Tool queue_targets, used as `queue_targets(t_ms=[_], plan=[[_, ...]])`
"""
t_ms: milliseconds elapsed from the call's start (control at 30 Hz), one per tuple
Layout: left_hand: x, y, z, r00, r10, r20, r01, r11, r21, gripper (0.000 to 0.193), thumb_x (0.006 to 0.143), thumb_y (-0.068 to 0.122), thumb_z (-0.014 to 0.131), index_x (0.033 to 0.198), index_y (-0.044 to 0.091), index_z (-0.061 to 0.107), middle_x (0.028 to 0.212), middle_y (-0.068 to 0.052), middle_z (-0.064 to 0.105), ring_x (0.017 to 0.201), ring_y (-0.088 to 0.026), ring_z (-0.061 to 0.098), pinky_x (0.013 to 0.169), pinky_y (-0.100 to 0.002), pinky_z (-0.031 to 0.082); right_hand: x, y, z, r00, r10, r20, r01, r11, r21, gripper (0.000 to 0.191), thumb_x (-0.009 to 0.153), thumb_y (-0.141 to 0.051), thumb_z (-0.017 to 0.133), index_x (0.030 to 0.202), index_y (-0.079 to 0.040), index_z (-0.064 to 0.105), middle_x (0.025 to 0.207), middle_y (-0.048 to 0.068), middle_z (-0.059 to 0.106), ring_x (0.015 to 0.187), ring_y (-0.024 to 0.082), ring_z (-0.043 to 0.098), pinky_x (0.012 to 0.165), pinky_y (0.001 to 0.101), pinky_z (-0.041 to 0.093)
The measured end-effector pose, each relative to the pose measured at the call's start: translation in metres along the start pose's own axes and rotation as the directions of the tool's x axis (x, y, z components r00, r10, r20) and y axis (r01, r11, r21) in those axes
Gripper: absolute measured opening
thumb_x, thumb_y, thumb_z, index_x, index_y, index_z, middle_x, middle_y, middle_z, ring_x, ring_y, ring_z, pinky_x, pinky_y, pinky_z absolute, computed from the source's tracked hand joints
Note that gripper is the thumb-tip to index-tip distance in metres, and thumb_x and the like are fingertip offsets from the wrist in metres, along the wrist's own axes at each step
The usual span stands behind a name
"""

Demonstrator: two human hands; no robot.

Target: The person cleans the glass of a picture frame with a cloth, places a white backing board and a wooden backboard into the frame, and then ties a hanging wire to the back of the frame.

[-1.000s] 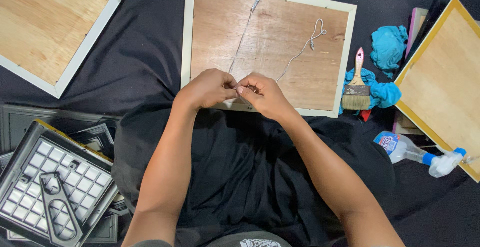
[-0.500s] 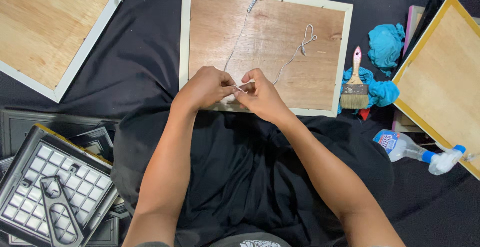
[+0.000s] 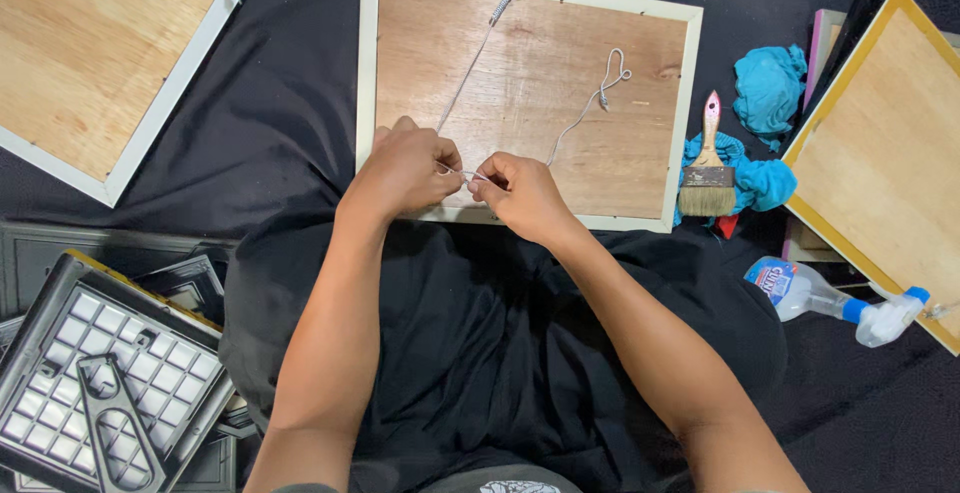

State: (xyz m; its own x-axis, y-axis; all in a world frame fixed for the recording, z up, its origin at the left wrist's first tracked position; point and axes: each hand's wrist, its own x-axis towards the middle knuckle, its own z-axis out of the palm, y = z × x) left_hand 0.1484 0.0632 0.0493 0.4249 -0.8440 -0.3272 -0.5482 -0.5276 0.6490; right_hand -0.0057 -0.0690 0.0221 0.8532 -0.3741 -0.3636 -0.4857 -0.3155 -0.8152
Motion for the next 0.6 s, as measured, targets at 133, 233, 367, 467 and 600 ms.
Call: queue_targets(t_ms=[133, 233, 367, 467, 600], plan=[[-0.003, 0.003, -0.004, 1.0, -0.009, -0.009, 0.01, 1.0, 0.017, 0.02, 0.075, 0.026, 0.072, 0.087, 0.014, 0.082, 0.079, -0.005, 0.076, 0.099, -0.028, 0.057, 0.099, -0.042, 0.039, 0.0, -0.001, 0.0, 1.0, 0.021, 0.0, -0.021, 1.0, -0.001, 0.019, 0.091, -0.02, 0.073, 0.091, -0.001, 0.07, 0.072, 0.005, 0.072, 0.06, 0.01, 0.06, 0.057, 0.0282, 0.049], [-0.004, 0.003, -0.003, 0.999, 0.024, -0.035, -0.025, 0.999, -0.026, 0.02, 0.075, 0.026, 0.074, 0.086, 0.011, 0.081, 0.081, -0.006, 0.076, 0.1, -0.029, 0.058, 0.098, -0.042, 0.041, -0.001, -0.002, 0.001, 1.0, -0.009, -0.001, 0.009, 1.0, 0.006, 0.02, 0.09, -0.021, 0.075, 0.091, -0.001, 0.07, 0.073, 0.004, 0.072, 0.061, 0.009, 0.06, 0.057, 0.0277, 0.049], [-0.001, 0.002, -0.004, 0.998, -0.058, 0.03, 0.062, 0.987, -0.151, 0.022, 0.076, 0.025, 0.073, 0.086, 0.007, 0.079, 0.083, -0.011, 0.074, 0.103, -0.028, 0.059, 0.088, -0.04, 0.051, 0.0, -0.001, 0.001, 0.999, 0.032, 0.025, -0.037, 0.975, 0.218, 0.019, 0.095, -0.021, 0.07, 0.098, -0.002, 0.071, 0.081, 0.002, 0.074, 0.066, 0.005, 0.061, 0.059, 0.025, 0.05], [-0.001, -0.001, -0.003, 0.999, -0.032, 0.019, 0.035, 0.988, -0.151, 0.023, 0.077, 0.025, 0.073, 0.087, 0.005, 0.079, 0.085, -0.012, 0.074, 0.101, -0.029, 0.06, 0.086, -0.04, 0.052, 0.003, 0.004, 0.0, 0.999, -0.02, 0.028, 0.012, 0.961, 0.278, 0.019, 0.099, -0.019, 0.066, 0.102, -0.001, 0.072, 0.084, 0.002, 0.072, 0.066, 0.005, 0.062, 0.062, 0.0233, 0.051], [-0.005, -0.004, 0.001, 0.994, 0.102, -0.047, -0.108, 0.982, -0.156, 0.02, 0.084, 0.022, 0.07, 0.091, 0.006, 0.078, 0.088, -0.01, 0.073, 0.101, -0.031, 0.058, 0.087, -0.041, 0.05, 0.007, 0.015, 0.002, 0.988, -0.127, -0.088, 0.14, 0.977, 0.163, 0.018, 0.099, -0.015, 0.067, 0.106, 0.0, 0.075, 0.088, 0.002, 0.074, 0.074, 0.005, 0.064, 0.066, 0.0224, 0.052]])
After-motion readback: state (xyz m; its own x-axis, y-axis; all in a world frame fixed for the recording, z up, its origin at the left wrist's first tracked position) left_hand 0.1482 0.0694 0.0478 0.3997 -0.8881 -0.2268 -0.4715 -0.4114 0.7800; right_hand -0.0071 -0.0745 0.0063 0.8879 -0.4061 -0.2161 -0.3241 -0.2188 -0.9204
